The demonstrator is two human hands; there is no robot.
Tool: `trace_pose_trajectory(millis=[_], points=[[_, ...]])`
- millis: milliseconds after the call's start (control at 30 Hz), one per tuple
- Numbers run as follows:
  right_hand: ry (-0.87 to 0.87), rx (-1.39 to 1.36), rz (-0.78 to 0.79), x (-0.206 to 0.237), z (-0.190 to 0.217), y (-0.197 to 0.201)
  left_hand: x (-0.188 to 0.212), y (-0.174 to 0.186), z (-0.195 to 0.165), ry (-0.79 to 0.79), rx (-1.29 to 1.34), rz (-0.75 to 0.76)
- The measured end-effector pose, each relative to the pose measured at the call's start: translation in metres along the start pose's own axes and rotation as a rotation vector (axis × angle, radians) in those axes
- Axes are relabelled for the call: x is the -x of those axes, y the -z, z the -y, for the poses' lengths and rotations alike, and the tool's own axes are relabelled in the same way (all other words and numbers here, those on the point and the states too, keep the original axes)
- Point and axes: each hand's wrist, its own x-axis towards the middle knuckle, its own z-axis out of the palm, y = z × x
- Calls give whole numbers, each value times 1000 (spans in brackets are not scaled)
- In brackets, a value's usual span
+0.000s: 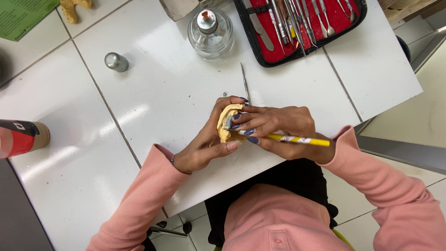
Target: The person holds a plaster dental model with a denture in one hand and uses a yellow-handled metal instrument to scrape and trim material from the denture surface, rotating the model to work different areas and letting debris fall onto the bench.
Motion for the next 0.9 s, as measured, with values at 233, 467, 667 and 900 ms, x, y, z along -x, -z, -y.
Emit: trace_pose_trajectory(millis=[233, 467, 667, 900], points=[[-94, -168, -2, 10, -1, 5, -2, -7, 1, -1, 0, -16], [-76, -140, 7, 14, 5, 3, 2, -10, -5, 27, 75, -29], [10, -64, 10, 14, 6, -2, 2, -9, -4, 23, 150, -26], [103, 63, 53, 14, -1, -2, 1, -5, -2, 15, 157, -17]])
